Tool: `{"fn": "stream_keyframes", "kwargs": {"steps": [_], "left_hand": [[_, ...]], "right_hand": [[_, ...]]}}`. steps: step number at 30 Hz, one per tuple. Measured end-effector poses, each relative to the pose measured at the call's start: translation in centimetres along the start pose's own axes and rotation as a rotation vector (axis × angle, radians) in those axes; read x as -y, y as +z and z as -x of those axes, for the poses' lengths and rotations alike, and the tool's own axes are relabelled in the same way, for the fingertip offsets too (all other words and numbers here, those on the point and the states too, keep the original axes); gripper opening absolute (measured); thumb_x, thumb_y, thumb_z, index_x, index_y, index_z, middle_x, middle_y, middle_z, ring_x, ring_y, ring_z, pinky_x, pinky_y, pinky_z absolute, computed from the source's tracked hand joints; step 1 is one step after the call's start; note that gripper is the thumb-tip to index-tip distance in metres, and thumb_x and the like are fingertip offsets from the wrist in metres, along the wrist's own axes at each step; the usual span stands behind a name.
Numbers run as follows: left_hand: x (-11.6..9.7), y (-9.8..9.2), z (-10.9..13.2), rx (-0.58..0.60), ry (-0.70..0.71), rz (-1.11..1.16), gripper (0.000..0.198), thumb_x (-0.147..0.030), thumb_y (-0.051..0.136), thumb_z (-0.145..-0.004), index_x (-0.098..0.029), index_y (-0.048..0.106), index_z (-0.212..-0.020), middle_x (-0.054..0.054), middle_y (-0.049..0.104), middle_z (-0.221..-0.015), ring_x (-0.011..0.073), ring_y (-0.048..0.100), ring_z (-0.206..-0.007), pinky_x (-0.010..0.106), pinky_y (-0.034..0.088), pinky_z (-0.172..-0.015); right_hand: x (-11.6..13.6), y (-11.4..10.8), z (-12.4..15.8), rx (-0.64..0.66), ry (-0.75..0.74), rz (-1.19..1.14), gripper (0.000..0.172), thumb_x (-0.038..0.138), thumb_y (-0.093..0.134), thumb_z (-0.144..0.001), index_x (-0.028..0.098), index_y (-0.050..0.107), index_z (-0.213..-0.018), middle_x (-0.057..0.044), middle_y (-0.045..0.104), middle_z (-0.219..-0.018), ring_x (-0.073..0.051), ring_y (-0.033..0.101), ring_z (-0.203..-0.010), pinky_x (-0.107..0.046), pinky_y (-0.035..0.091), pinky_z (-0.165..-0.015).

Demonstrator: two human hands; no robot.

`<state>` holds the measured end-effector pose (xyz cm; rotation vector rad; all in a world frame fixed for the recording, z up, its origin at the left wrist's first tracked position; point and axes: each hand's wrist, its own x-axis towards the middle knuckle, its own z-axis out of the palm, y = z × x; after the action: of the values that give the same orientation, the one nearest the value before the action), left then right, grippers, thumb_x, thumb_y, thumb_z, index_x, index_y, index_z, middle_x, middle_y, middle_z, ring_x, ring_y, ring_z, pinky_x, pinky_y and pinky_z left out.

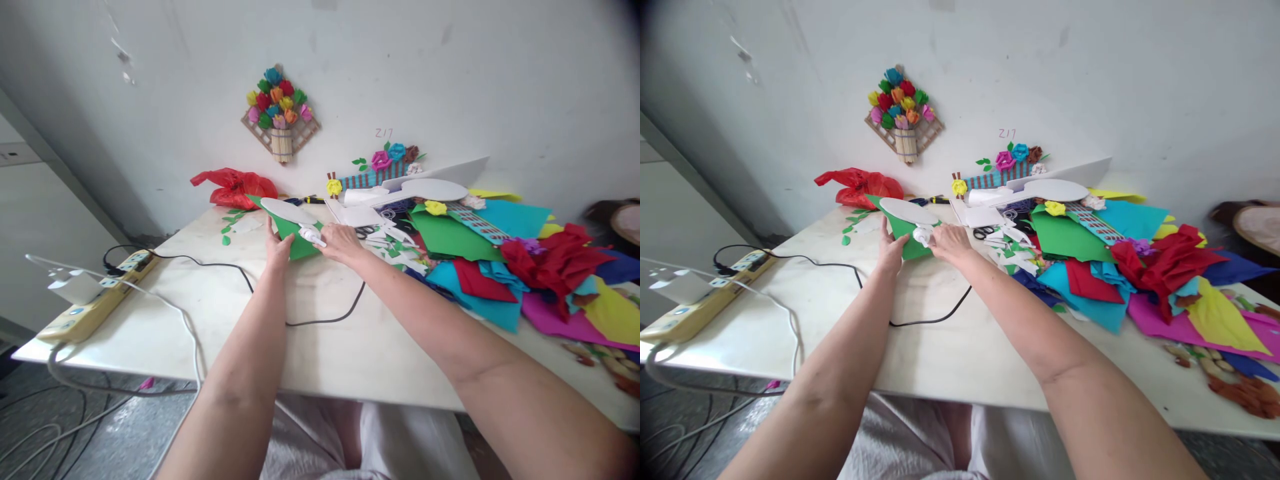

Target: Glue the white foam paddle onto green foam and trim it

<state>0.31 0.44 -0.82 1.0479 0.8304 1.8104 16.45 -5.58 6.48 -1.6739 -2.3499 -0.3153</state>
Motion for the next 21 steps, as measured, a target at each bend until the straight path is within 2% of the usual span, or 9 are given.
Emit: {"fn": "stream_keyframes", "kwargs": {"steps": [2, 5, 9, 15, 21], "left_hand": [[-0.3, 0.1, 0.2, 0.047, 0.018, -0.006, 0.102, -0.004, 0.063, -0.065, -0.022, 0.007, -0.148, 0.000, 0.069, -0.084, 0.0131, 0.064, -0.066, 0.024, 0.051, -0.066], [-0.5, 0.2, 0.4, 0.100, 0.073, -0.014, 0.105, -0.003, 0.062, -0.067, -0.027, 0.000, -0.149, 0.002, 0.068, -0.104, 0.0119, 0.066, -0.072, 0.023, 0.051, -0.070], [-0.7, 0.3, 0.5, 0.129, 0.109, -0.008, 0.106, -0.003, 0.063, -0.064, -0.032, 0.006, -0.149, 0.004, 0.060, -0.125, 0.0150, 0.067, -0.088, 0.023, 0.054, -0.074], [-0.6, 0.2, 0.4, 0.111, 0.054, -0.076, 0.096, -0.008, 0.063, -0.065, -0.028, 0.019, -0.148, 0.005, 0.059, -0.127, 0.0192, 0.064, -0.099, 0.030, 0.052, -0.085], [0.7, -0.3, -0.6, 0.096, 0.086, -0.137, 0.083, -0.008, 0.062, -0.066, -0.022, 0.035, -0.143, 0.008, 0.054, -0.133, 0.0237, 0.055, -0.117, 0.036, 0.044, -0.098]], "right_hand": [[0.0, 0.1, 0.1, 0.001, 0.007, -0.004, 0.035, 0.043, 0.051, -0.086, 0.016, 0.066, -0.101, -0.013, 0.067, -0.105, -0.025, 0.063, -0.099, -0.029, 0.044, -0.079], [-0.2, 0.2, 0.1, 0.025, 0.059, -0.045, 0.033, 0.044, 0.054, -0.083, 0.018, 0.068, -0.097, -0.011, 0.069, -0.102, -0.024, 0.064, -0.096, -0.029, 0.045, -0.077], [-0.5, 0.1, 0.0, 0.043, 0.120, -0.109, 0.037, 0.049, 0.055, -0.080, 0.021, 0.069, -0.100, -0.009, 0.069, -0.103, -0.024, 0.064, -0.098, -0.028, 0.046, -0.078], [-0.7, 0.2, -0.5, 0.066, 0.142, -0.156, 0.042, 0.052, 0.054, -0.078, 0.025, 0.068, -0.107, -0.007, 0.069, -0.107, -0.024, 0.062, -0.102, -0.029, 0.046, -0.081], [-0.8, -0.1, -0.6, 0.068, 0.160, -0.163, 0.042, 0.052, 0.054, -0.078, 0.024, 0.069, -0.105, -0.008, 0.069, -0.106, -0.025, 0.063, -0.102, -0.029, 0.046, -0.081]]}}
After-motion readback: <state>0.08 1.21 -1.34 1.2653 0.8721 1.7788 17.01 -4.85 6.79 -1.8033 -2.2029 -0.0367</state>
